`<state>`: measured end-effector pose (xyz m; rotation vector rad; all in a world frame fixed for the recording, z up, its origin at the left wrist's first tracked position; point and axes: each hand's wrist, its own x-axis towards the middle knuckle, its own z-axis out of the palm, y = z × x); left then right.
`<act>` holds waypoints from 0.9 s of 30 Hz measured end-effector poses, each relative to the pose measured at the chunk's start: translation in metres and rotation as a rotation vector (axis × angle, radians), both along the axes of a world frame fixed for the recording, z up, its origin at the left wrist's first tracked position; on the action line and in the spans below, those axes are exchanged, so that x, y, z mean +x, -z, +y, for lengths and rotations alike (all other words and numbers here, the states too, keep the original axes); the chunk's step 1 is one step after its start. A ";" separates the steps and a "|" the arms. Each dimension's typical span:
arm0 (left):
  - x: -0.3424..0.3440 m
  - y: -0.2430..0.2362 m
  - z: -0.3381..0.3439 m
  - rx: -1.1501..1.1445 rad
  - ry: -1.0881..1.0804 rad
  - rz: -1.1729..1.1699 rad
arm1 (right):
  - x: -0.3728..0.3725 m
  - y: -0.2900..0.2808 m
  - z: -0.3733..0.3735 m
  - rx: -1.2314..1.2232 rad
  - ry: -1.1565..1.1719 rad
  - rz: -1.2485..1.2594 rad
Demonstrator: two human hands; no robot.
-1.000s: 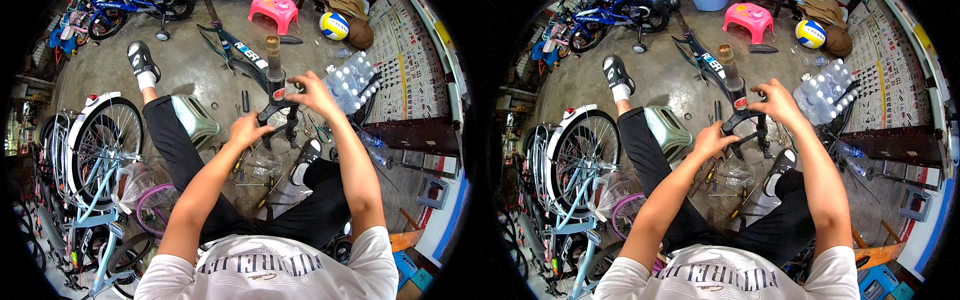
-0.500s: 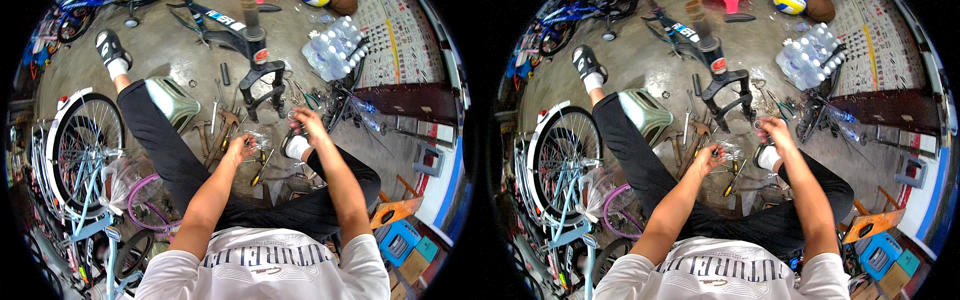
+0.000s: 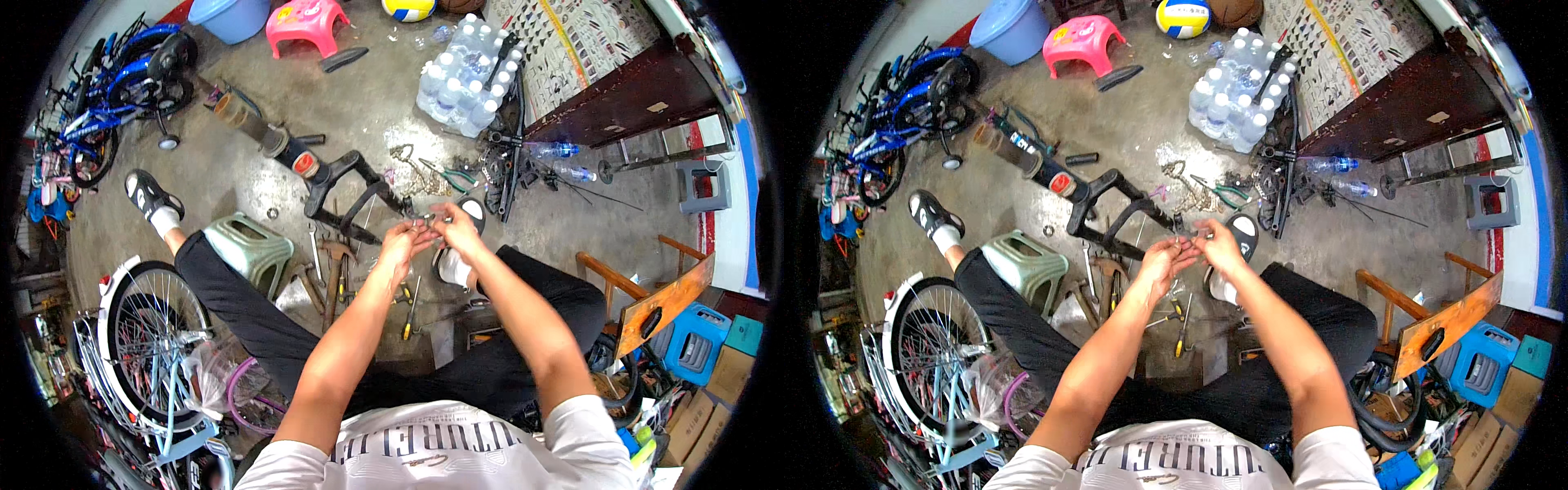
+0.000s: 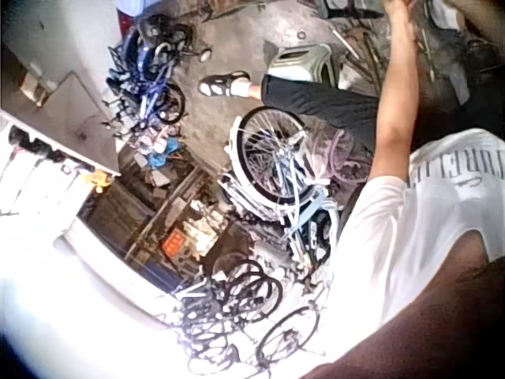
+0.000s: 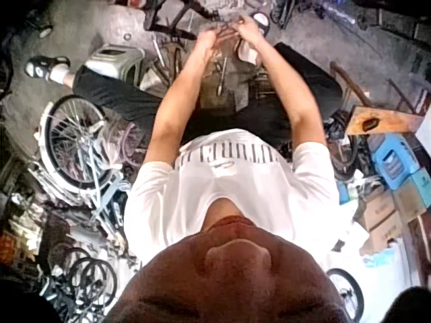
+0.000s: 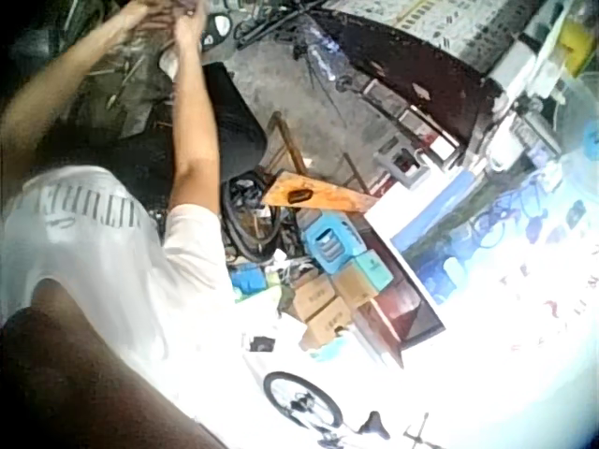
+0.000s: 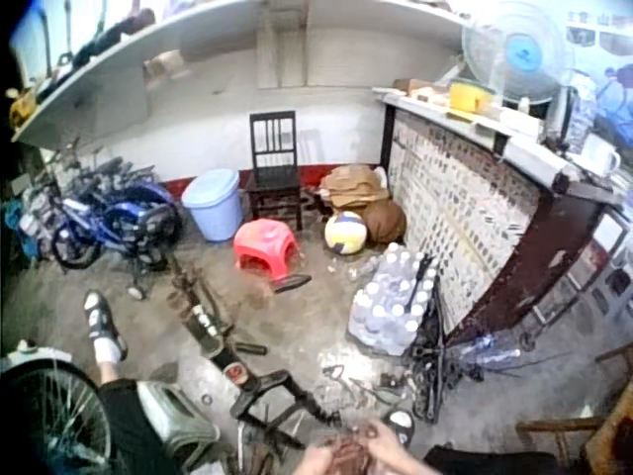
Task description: The person repairs a bicycle fork by handling small components and tapping parts into place using a hammer before fitting the fork into the head tube of a bicycle frame.
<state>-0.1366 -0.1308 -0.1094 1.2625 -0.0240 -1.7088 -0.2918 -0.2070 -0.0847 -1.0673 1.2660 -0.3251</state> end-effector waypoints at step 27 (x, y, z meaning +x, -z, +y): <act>0.036 0.188 -0.267 -0.153 0.279 -1.454 | 0.040 0.198 -0.234 -0.076 0.140 -0.275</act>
